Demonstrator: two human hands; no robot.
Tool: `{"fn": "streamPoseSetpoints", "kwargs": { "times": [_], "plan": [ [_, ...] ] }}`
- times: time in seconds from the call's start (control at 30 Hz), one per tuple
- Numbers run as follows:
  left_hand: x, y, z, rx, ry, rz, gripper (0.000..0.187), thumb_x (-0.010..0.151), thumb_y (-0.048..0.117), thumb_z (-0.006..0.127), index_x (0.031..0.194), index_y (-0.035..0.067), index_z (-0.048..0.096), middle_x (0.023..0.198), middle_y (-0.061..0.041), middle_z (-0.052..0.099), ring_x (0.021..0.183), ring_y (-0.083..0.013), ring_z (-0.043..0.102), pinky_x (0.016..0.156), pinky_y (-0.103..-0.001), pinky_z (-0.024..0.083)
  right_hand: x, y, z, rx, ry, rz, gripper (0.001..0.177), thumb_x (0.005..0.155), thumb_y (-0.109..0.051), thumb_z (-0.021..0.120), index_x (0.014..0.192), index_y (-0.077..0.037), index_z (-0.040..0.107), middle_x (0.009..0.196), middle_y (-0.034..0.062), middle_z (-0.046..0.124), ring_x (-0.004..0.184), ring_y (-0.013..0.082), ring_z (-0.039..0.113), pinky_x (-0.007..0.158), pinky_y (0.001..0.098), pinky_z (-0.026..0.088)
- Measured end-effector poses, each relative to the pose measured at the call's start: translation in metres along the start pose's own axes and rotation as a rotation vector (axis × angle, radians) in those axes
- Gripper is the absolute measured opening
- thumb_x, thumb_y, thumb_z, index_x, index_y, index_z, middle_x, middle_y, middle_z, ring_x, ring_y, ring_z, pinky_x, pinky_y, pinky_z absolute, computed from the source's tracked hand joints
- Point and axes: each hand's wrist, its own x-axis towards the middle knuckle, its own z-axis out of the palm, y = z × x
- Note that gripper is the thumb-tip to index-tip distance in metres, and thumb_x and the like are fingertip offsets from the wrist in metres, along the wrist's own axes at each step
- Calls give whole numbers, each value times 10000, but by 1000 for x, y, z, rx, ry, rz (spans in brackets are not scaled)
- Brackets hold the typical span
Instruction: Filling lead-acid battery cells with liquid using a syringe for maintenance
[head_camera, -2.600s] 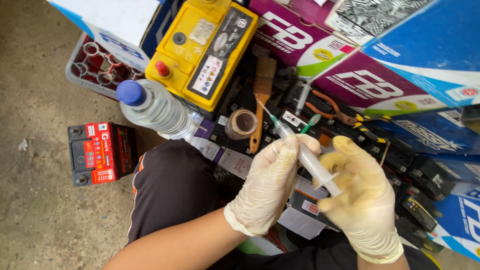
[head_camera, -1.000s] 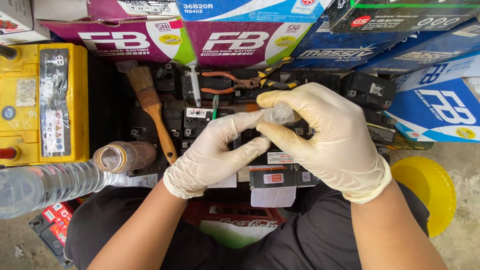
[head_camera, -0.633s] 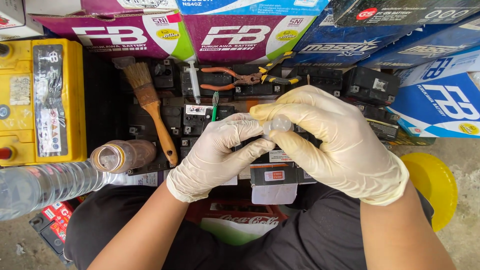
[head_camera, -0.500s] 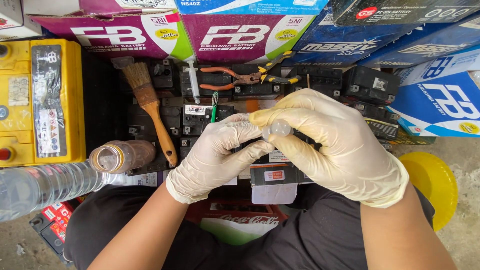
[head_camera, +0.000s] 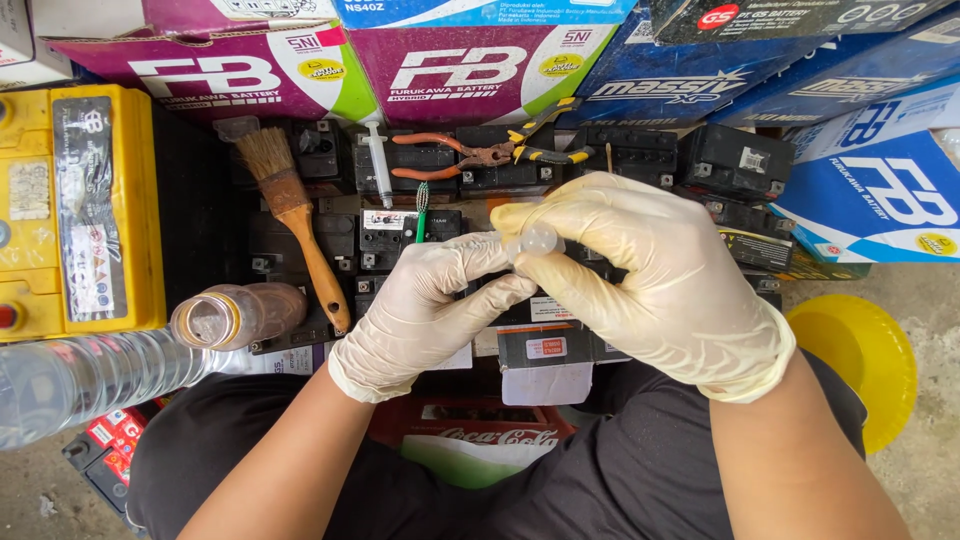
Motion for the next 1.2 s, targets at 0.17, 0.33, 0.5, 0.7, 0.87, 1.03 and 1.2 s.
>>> {"fn": "streamPoseSetpoints", "kwargs": {
  "times": [0.17, 0.33, 0.5, 0.7, 0.87, 1.03, 1.2],
  "plan": [
    [4, 7, -1, -4, 7, -26, 283, 1041, 171, 638, 1303, 63, 649, 1275, -102, 734, 1179, -190, 723, 1037, -319, 565, 0, 0, 3, -9, 64, 13, 159, 999, -47, 671, 1102, 68, 711, 1069, 148, 767, 917, 300, 682, 849, 393, 575],
    [6, 8, 0, 26, -2, -35, 238, 1043, 202, 621, 1246, 82, 656, 1160, -59, 746, 1056, -180, 728, 973, -333, 561, -1, 1, 4, -13, 52, 13, 217, 1030, -91, 622, 1156, 51, 727, 1043, 134, 763, 910, 313, 637, 870, 406, 548],
    [1, -3, 0, 178, 23, 48, 280, 1059, 186, 660, 1324, 102, 624, 1036, -65, 762, 816, -201, 726, 794, -317, 567, -3, 1, 14, 15, 154, 33, 227, 1066, -72, 589, 1172, 79, 722, 1085, 151, 745, 1016, 318, 642, 923, 404, 571],
    [6, 5, 0, 198, 14, 26, 179, 1050, 148, 641, 1203, 57, 658, 1055, -74, 755, 872, -192, 731, 821, -321, 563, -4, 3, 25, 2, 239, 45, 195, 1068, -75, 616, 1148, 68, 721, 1090, 132, 746, 1068, 336, 633, 985, 428, 557],
    [10, 8, -2, 210, -27, 15, 176, 1062, 181, 610, 1196, 74, 647, 1048, -73, 739, 854, -198, 708, 813, -320, 548, -5, 4, 28, -20, 264, 68, 233, 1074, -103, 592, 1146, 68, 734, 1086, 120, 755, 1106, 340, 632, 1000, 426, 553],
    [12, 8, -4, 239, -55, -2, 140, 1069, 206, 581, 1098, 87, 648, 853, -45, 658, 683, -212, 578, 692, -325, 492, -3, 2, 29, -27, 290, 72, 240, 1072, -102, 592, 1137, 79, 735, 1070, 134, 746, 1121, 351, 628, 1012, 435, 543],
    [12, 11, -5, 202, -71, -1, 177, 1069, 195, 582, 1173, 74, 657, 947, -60, 713, 769, -197, 663, 763, -316, 523, -4, 4, 32, -33, 317, 52, 249, 1090, -112, 550, 1129, 77, 710, 1094, 146, 743, 1166, 396, 644, 1057, 470, 544]
  ]
}}
